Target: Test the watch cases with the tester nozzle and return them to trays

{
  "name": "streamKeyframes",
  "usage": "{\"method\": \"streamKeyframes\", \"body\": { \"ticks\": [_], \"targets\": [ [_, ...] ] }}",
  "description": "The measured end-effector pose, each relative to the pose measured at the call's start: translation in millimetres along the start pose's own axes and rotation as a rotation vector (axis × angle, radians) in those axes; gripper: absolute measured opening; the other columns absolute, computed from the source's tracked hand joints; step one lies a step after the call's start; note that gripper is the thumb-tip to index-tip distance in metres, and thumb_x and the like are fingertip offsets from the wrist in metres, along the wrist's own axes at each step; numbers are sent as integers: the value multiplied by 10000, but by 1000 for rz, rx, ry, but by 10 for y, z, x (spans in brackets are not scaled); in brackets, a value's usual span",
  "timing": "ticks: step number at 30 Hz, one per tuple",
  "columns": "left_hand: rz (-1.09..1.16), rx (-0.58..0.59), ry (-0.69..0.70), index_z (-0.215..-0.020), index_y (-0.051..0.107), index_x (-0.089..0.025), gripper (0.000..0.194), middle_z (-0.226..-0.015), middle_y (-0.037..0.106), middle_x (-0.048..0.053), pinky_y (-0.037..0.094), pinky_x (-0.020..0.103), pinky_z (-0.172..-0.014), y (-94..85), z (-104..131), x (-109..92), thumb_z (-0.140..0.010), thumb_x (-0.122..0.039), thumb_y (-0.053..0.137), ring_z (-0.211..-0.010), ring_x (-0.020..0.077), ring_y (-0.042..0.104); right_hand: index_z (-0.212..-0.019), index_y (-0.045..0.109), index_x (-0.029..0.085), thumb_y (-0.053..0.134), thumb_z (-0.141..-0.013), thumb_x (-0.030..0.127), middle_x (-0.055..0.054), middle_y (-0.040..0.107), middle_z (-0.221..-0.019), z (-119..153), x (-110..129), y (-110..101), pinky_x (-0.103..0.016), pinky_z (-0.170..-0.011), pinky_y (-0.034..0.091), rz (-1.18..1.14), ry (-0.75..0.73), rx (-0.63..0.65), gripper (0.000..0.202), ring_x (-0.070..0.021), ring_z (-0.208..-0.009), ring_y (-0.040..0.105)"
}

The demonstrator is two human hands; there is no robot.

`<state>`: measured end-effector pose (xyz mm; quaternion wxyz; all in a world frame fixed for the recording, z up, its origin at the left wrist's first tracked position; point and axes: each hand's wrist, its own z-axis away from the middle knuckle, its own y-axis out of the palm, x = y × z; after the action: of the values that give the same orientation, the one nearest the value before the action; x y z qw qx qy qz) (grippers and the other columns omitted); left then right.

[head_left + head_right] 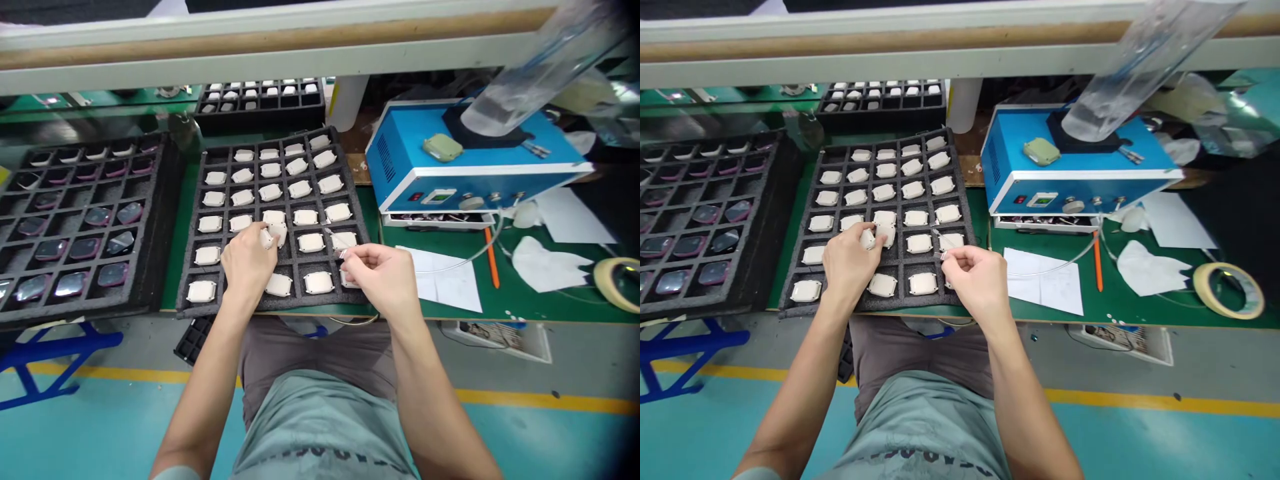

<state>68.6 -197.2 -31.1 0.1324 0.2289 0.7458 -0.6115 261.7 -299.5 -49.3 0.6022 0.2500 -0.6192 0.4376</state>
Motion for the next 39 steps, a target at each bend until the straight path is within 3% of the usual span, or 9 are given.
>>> {"method": "streamKeyframes", "body": {
  "ticks": [3, 5, 7, 9, 22, 29, 35, 39],
  "targets": [
    [298, -71, -26, -910, 693, -229, 325, -805, 684, 57, 406, 311, -669, -53, 127, -38, -903, -554, 711, -749, 239, 633, -760, 783, 153, 703, -752, 343, -55, 744, -645, 86, 47, 13, -287, -566, 564, 0, -45, 13, 207, -180, -564, 678],
    [690, 44, -94, -929, 657, -230, 448, -702, 561, 6, 346, 279, -550, -62, 221, -73, -957, -670, 573, -598, 171, 506, -752, 780, 168, 694, -768, 331, -47, 745, -646, 165, 109, 60, -273, -555, 547, 14, -92, 36, 185, -176, -565, 678],
    [1033, 211, -161, -996, 631, -232, 473, -679, 483, -22, 295, 258, -479, -42, 318, -116, -992, -684, 493, -536, 141, 411, -746, 775, 180, 682, -785, 310, -36, 743, -638, 249, 183, 131, -256, -533, 526, 20, -143, 71, 164, -165, -541, 668],
    [1187, 295, -199, -1013, 606, -234, 427, -695, 471, -29, 308, 243, -466, -6, 408, -156, -985, -656, 546, -543, 131, 402, -751, 770, 189, 670, -802, 286, -26, 746, -640, 317, 252, 203, -245, -527, 518, 24, -189, 100, 149, -155, -525, 667],
    [1045, 271, -83, -1037, 555, -227, 350, -740, 481, -31, 402, 264, -572, 40, 614, -233, -1060, -571, 491, -611, 132, 451, -821, 776, 224, 633, -870, 258, -25, 790, -719, 373, 295, 267, -275, -616, 546, 263, -306, 77, 155, -190, -621, 740],
    [841, 163, -39, -1082, 567, -240, 284, -902, 603, 13, 439, 270, -679, 130, 699, -200, -1041, -520, 552, -751, 155, 553, -792, 780, 230, 638, -875, 250, -45, 788, -715, 388, 298, 280, -312, -656, 532, 421, -375, -9, 166, -211, -625, 729],
    [1090, 285, -119, -1059, 573, -230, 347, -741, 498, -34, 403, 251, -545, 145, 663, -236, -1034, -575, 543, -594, 128, 456, -845, 795, 213, 643, -896, 261, -23, 785, -723, 296, 277, 196, -256, -596, 541, 34, -224, 279, 167, -160, -610, 708],
    [1195, 365, -152, -1050, 579, -221, 383, -706, 488, -45, 359, 243, -485, 148, 633, -267, -1004, -601, 583, -547, 115, 426, -871, 768, 174, 746, -837, 335, -24, 772, -717, 177, 226, 163, -233, -563, 552, -190, -52, 395, 166, -137, -596, 687]
  ]
}}
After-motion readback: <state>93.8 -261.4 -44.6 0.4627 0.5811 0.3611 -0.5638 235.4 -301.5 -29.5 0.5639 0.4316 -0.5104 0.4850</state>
